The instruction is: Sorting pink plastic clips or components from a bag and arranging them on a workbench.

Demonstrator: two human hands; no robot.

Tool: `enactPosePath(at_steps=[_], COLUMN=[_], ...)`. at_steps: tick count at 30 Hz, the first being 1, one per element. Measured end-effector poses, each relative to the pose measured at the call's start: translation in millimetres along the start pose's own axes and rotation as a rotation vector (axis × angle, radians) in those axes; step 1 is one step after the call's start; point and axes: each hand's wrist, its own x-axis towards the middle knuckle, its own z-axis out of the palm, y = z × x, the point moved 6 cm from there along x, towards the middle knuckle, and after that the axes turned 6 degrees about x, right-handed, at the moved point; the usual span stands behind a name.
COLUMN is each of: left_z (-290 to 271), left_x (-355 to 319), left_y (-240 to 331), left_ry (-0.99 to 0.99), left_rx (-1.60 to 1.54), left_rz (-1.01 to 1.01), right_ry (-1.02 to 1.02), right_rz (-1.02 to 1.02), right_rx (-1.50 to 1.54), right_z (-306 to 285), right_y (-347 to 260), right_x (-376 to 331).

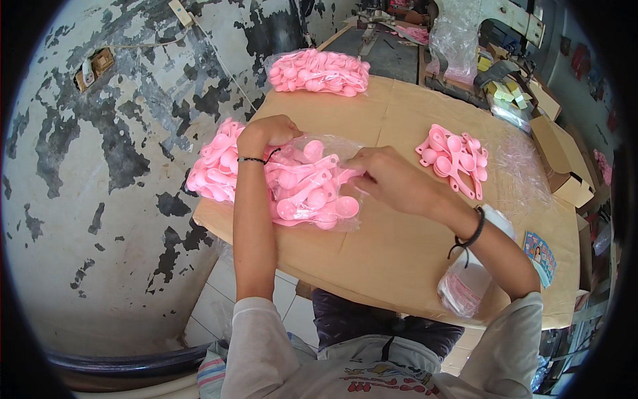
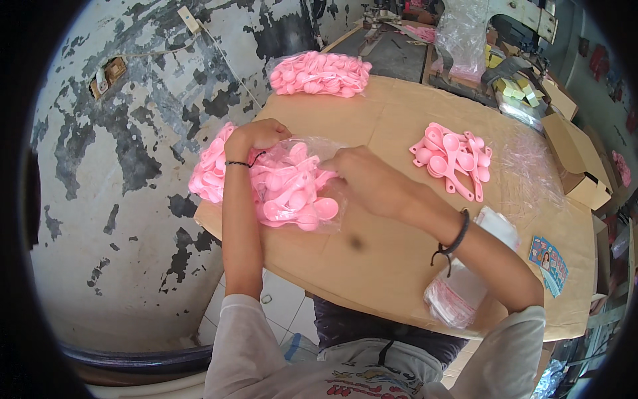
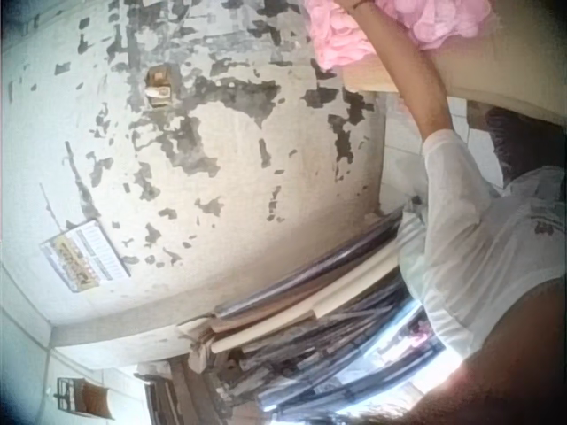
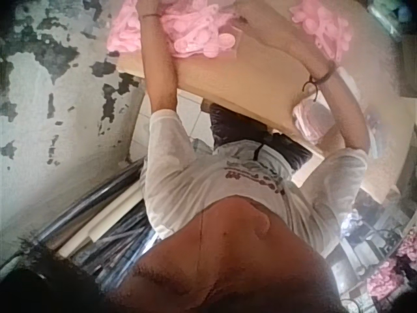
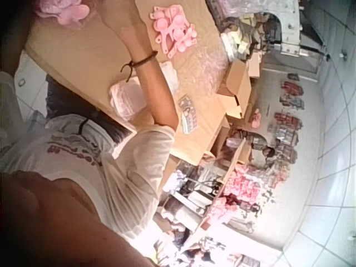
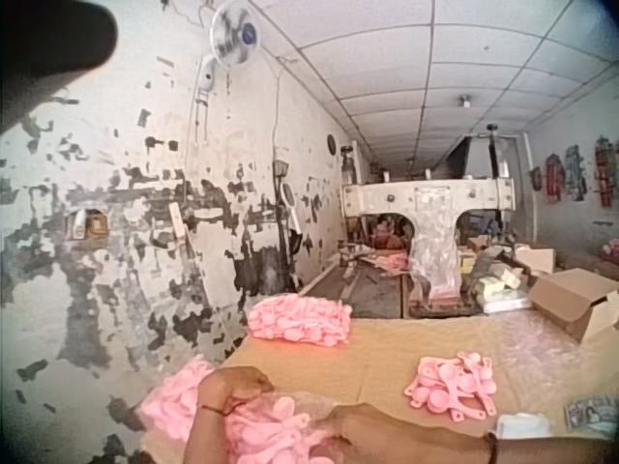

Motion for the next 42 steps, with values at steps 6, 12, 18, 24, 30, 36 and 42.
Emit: enactPosePath(at_steps=[6, 12, 18, 24, 30, 36, 42], left_z=[0, 0, -3, -7, -4, -4, 0], left_x=[-1, -5, -10, -10, -11, -9, -6], left_y=[3, 13, 9, 17, 11, 17, 10], left_ry=[-0.088, -0.073, -0.076, -0.115, -0.082, -0.131, -0.09], left_rx=[0.12, 0.0, -0.04, 0.011, -0.002, 0.048, -0.028], left_rz=[-0.007, 0.018, 0.042, 0.006, -0.023, 0.035, 0.056], right_ry=[0.145, 0.047, 0.171, 0.514, 0.054, -0.011, -0.156], right_rz=[0.09, 0.267, 0.335, 0.416, 0.314, -0.045, 0.163], right_rx=[0.051, -0.04, 0.217, -0.334, 0.094, -0.03, -0.221], right_z=[-59, -101, -142, -173, -65, 35, 63], right_y=[-1, -4, 33, 49, 24, 9, 18], right_x=[-11, -32, -72, -105, -65, -38, -17])
